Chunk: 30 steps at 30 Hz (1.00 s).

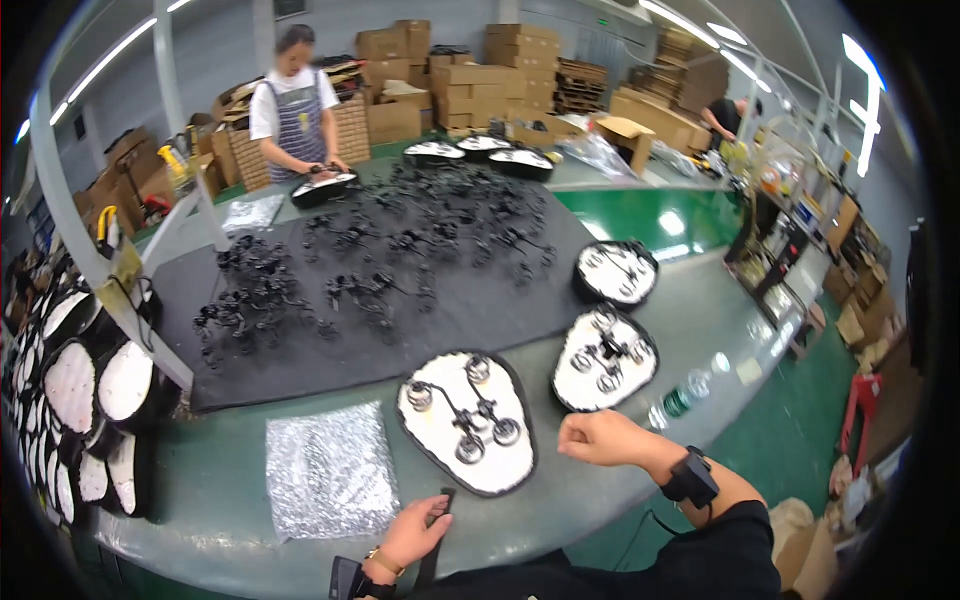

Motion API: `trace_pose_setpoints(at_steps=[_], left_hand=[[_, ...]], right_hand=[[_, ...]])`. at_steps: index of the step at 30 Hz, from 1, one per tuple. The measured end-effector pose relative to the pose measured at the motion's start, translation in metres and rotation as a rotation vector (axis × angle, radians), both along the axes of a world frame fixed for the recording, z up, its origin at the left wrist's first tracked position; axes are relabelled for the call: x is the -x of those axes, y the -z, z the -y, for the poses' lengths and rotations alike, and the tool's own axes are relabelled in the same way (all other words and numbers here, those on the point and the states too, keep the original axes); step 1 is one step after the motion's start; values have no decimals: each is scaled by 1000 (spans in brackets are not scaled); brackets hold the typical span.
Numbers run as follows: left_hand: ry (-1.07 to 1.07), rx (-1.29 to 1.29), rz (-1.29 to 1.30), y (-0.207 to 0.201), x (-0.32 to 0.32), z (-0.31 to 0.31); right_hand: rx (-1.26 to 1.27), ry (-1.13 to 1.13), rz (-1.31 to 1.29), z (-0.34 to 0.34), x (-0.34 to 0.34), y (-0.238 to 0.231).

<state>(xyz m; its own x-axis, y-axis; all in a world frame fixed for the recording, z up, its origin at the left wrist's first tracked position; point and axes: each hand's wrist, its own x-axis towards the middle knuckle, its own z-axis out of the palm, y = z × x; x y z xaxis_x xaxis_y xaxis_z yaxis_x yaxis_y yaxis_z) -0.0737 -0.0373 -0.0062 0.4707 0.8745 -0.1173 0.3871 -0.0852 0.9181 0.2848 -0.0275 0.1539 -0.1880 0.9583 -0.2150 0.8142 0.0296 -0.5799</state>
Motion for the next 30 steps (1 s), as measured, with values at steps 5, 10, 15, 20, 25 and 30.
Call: trace_pose_setpoints(at_steps=[5,10,15,20,25,30], left_hand=[[13,-126,-11,1,12,48],[53,-314,-36,-5,7,74],[75,-370,-30,2,3,89],[178,-335,-117,1,7,93],[122,-361,-26,-19,-10,96],[146,-300,-50,-36,-20,90]], right_hand=[[310,343,-475,29,13,107],[289,576,-1203,28,59,146],[326,657,-1157,13,81,158],[270,640,-1336,17,83,123],[90,522,-1554,47,21,59],[-445,607,-1480,92,-104,-41]])
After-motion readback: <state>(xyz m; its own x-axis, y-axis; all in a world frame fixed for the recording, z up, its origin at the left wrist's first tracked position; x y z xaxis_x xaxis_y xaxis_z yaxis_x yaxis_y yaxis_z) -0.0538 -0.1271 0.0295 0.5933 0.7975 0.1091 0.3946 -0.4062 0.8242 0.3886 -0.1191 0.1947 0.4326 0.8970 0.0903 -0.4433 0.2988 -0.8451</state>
